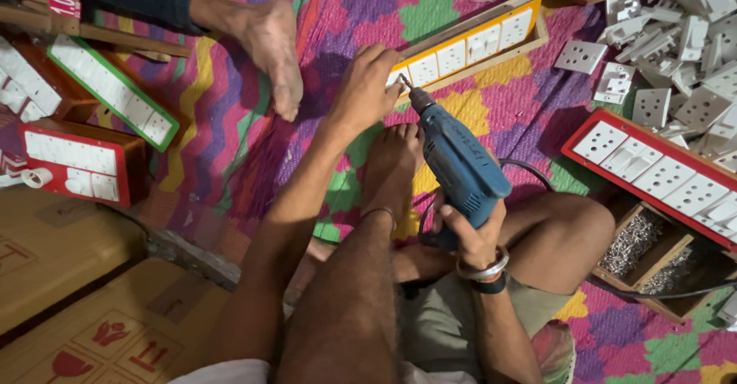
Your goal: The person uses a corded drill to fasten white plastic electrical sockets into a long wooden strip. They work on multiple strips of different colors, securing each socket with screws while sitting on the floor.
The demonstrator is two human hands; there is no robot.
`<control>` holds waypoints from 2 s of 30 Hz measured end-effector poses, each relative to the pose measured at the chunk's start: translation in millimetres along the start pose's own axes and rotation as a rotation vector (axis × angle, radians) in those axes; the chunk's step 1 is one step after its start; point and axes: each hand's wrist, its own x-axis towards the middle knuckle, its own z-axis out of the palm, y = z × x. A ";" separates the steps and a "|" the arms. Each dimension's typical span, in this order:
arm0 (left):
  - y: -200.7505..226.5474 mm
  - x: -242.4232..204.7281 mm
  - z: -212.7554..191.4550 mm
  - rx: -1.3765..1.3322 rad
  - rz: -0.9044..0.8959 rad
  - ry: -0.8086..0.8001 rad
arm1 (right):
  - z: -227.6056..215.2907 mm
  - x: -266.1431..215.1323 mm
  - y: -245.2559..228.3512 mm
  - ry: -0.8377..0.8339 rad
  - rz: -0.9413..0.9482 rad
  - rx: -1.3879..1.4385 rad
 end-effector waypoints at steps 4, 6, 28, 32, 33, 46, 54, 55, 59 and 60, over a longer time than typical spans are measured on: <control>5.9 2.9 -12.2 -0.008 0.046 -0.018 | 2.9 0.4 -2.2 0.007 -0.001 -0.018; 9.1 3.0 -21.9 -0.006 0.075 -0.048 | 3.0 -2.6 -4.7 0.000 0.004 -0.018; 2.9 -15.2 -25.8 -0.120 -0.126 -0.007 | 10.2 -3.1 2.1 -0.065 -0.015 -0.027; 4.3 -17.3 -24.2 -0.103 -0.120 0.012 | 8.9 -1.9 4.0 -0.060 -0.005 0.016; 4.2 -16.0 -23.4 -0.084 -0.104 0.017 | 8.8 -0.4 5.5 -0.049 0.001 -0.005; 12.2 -29.4 -40.2 0.128 -0.056 0.006 | 12.4 -13.7 11.2 -0.051 -0.018 -0.203; 4.6 -33.1 -35.9 0.037 -0.184 0.014 | 15.1 -12.9 17.1 -0.087 0.024 -0.144; 3.6 -33.8 -36.5 0.042 -0.194 0.016 | 14.8 -11.5 17.7 -0.091 0.034 -0.133; 5.0 -36.9 -33.5 0.044 -0.194 0.022 | 13.1 -11.8 17.6 -0.112 0.017 -0.143; 6.1 -36.9 -32.5 0.078 -0.187 0.022 | 13.0 -10.6 17.4 -0.103 0.039 -0.123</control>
